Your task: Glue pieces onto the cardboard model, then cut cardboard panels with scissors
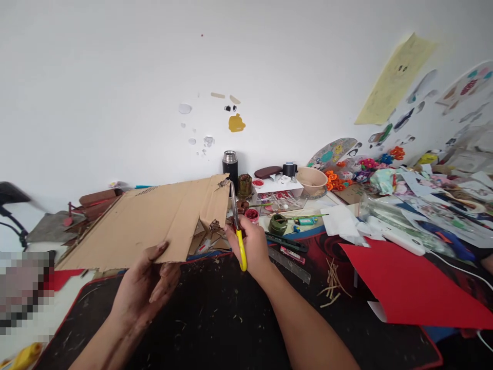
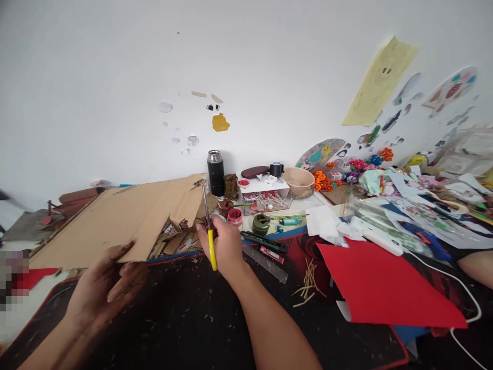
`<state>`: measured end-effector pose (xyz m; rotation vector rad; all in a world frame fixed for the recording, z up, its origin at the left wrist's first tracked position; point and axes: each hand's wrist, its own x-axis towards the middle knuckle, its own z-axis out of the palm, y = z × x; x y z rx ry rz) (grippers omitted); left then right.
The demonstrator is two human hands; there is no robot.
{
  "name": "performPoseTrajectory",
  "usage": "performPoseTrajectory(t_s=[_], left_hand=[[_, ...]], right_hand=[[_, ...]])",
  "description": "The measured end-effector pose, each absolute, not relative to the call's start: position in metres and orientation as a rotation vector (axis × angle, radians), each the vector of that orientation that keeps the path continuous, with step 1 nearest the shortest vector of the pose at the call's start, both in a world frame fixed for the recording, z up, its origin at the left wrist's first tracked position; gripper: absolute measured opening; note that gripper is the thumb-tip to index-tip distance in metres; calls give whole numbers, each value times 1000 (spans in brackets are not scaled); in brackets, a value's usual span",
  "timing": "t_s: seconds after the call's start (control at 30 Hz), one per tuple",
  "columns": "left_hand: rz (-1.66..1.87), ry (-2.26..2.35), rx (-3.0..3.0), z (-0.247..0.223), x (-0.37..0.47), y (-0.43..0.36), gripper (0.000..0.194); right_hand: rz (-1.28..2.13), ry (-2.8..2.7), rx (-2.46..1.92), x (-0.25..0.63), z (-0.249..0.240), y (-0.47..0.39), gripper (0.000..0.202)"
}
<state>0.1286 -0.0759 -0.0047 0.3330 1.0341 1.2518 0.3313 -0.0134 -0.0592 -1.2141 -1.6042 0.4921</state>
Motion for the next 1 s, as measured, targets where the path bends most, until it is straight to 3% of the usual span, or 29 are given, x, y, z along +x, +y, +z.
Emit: performPoseTrajectory(t_s=[0.5, 0.77, 1.0], left_hand=[[1229, 1026, 414, -9, 125, -70, 42], [1413, 1049, 550, -14, 128, -64, 35], [1638, 1092, 618, -27, 120, -50, 30]], right_hand=[[660, -1575, -1211, 329, -65, -12, 32], [976, -1554, -1185, 325, -68, -17, 33], [1315, -1333, -966, 320, -67, -20, 50]])
